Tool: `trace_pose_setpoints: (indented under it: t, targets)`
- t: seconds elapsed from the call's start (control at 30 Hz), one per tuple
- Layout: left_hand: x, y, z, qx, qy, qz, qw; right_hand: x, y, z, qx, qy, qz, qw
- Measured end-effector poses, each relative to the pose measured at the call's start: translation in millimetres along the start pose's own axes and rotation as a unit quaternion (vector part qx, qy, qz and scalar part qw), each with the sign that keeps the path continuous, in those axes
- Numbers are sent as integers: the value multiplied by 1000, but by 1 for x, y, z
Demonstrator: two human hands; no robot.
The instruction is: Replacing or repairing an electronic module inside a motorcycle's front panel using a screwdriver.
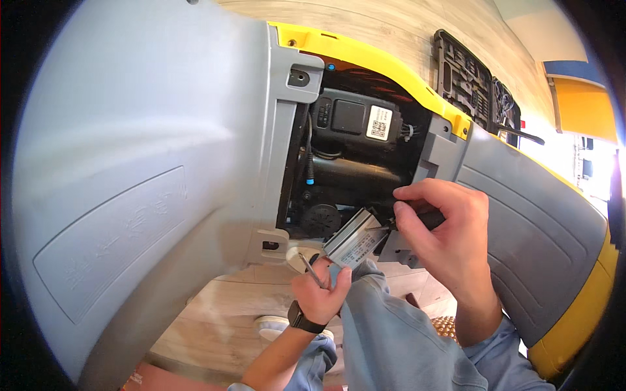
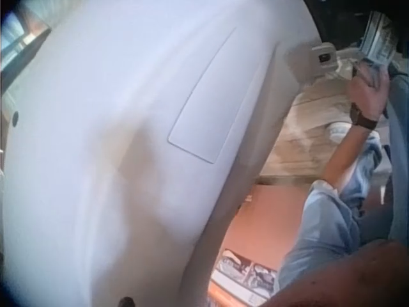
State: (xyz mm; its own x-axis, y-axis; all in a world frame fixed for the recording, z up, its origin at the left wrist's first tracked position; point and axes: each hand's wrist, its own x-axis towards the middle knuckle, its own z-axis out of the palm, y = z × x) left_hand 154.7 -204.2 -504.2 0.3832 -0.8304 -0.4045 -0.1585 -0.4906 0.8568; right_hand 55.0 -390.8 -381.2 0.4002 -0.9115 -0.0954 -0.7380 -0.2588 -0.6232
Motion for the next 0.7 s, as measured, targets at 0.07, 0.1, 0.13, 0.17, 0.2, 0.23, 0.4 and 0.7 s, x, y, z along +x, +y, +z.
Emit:
trace_pose_setpoints:
  t: [0.07,0.1,0.13,0.17,0.2,0.23,0.4,0.7]
  targets:
    - [1,-5,1,26,9,58,998,4,-5,0,-1,-10,25,1000]
    - [2,-4,0,28,10,57,998,5,-8,0,-4,-18,50,999]
    - [2,-2,-2,22,-6,49,999,6,-10,1,-3,-20,50,999]
    - [4,0,-4,15,-21,41,999,7,-11,1,-11,-24,62,998]
    - [4,-2,-4,16,-19,40,999,8,-12,1,-19,-28,74,997]
    - [4,-7,-4,4,-27,39,999,7,-13,1,-19,-28,73,997]
    - [11,-2,-9,1,-40,50,998,3,-17,2,-40,-27,76,996]
    - [14,-6,-13,5,-30,100,995,10,-22,11,-55,-73,98,991]
